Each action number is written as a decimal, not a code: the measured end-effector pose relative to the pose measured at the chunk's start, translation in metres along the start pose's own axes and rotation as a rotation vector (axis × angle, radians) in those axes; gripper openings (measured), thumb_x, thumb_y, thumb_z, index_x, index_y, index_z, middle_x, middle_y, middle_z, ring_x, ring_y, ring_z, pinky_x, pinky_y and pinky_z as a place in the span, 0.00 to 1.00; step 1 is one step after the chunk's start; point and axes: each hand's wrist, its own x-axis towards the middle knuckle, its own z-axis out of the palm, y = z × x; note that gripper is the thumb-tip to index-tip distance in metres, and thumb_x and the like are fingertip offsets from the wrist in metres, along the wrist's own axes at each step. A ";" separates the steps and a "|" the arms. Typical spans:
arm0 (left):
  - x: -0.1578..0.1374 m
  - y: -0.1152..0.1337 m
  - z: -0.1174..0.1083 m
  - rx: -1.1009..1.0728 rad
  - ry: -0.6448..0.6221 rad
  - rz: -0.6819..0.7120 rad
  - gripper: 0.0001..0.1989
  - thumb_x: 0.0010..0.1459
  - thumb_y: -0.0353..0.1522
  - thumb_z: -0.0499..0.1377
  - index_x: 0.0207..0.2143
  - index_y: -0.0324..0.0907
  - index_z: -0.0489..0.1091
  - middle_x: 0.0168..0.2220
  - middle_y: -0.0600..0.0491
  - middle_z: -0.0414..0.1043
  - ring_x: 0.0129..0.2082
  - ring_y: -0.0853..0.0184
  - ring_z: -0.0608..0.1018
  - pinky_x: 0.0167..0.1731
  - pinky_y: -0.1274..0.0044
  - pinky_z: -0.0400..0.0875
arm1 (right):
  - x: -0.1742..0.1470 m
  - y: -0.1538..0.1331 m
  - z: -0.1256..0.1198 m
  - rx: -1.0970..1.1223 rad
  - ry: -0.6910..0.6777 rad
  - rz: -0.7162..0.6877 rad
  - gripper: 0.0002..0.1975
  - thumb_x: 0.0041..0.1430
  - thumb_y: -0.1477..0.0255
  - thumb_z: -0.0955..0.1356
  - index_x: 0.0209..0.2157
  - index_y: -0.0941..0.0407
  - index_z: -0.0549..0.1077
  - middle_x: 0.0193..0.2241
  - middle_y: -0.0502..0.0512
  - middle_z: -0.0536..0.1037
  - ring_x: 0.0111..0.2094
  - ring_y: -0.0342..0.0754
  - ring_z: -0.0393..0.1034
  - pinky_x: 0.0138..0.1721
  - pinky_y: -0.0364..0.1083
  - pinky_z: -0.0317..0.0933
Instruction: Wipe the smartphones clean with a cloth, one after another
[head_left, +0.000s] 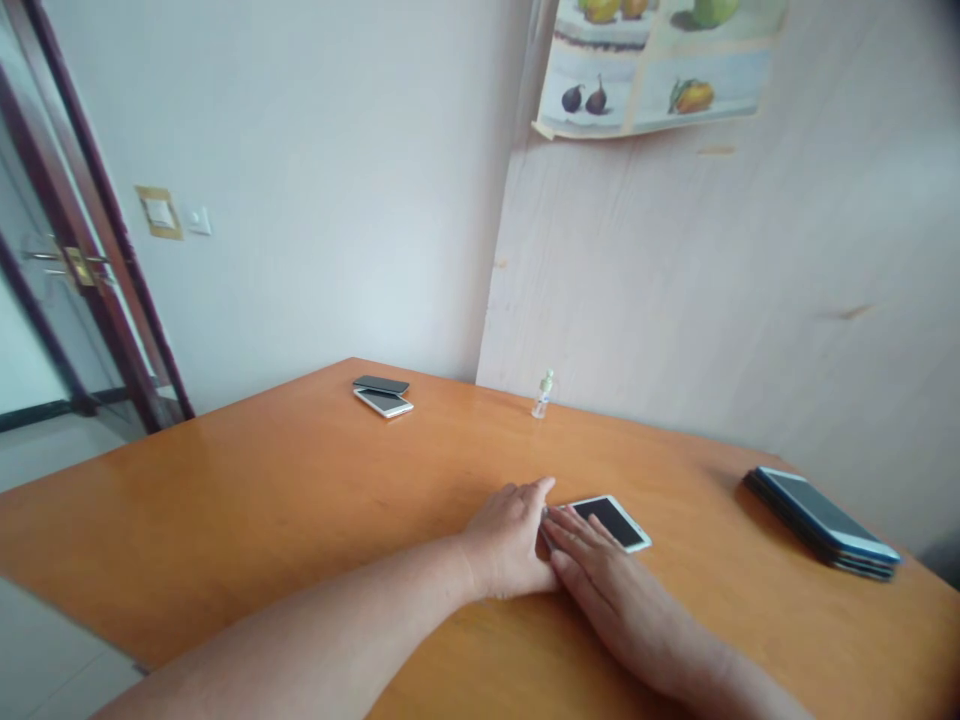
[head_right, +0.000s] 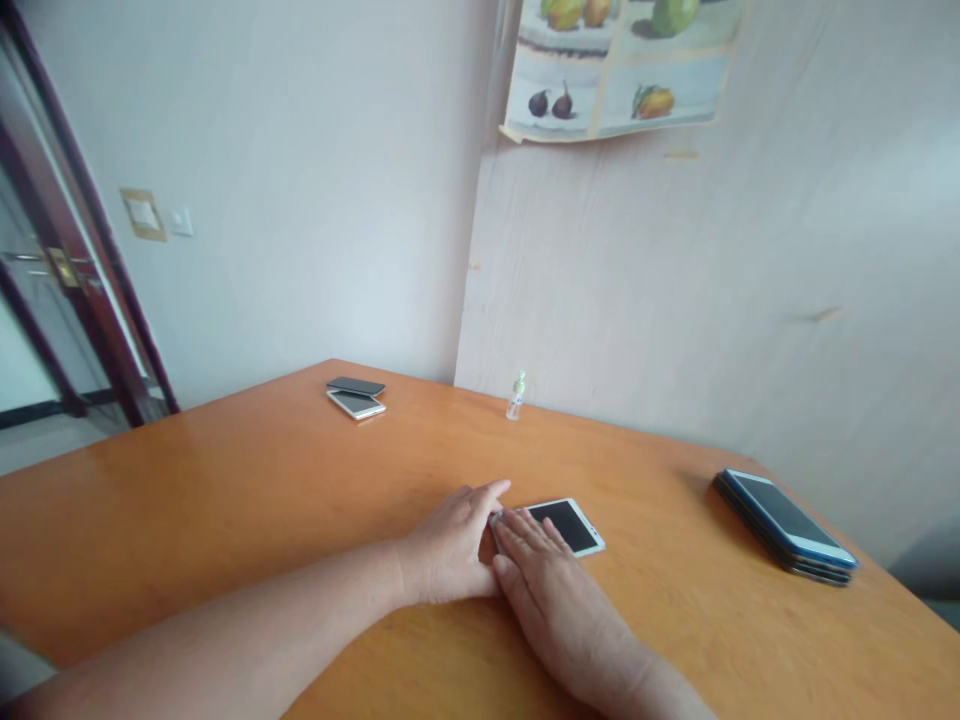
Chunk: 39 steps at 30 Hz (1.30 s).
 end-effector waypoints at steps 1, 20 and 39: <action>0.000 0.000 0.000 -0.002 0.001 0.002 0.47 0.44 0.37 0.65 0.65 0.38 0.50 0.53 0.41 0.70 0.53 0.51 0.72 0.56 0.60 0.64 | 0.001 -0.005 -0.002 0.011 -0.019 -0.016 0.26 0.71 0.60 0.53 0.67 0.52 0.57 0.67 0.56 0.57 0.68 0.53 0.46 0.68 0.60 0.39; -0.002 -0.004 -0.003 -0.015 -0.009 -0.006 0.43 0.47 0.36 0.65 0.64 0.39 0.52 0.56 0.40 0.68 0.57 0.51 0.69 0.57 0.60 0.63 | -0.001 -0.007 -0.021 -0.095 -0.019 0.168 0.27 0.71 0.61 0.54 0.66 0.56 0.59 0.66 0.61 0.58 0.67 0.56 0.49 0.67 0.62 0.39; 0.004 0.003 -0.015 0.033 -0.076 0.026 0.29 0.50 0.37 0.63 0.56 0.44 0.66 0.53 0.46 0.71 0.54 0.53 0.70 0.55 0.64 0.64 | -0.019 -0.005 -0.033 -0.301 0.013 0.296 0.22 0.61 0.77 0.60 0.56 0.65 0.69 0.57 0.71 0.70 0.60 0.59 0.63 0.61 0.56 0.56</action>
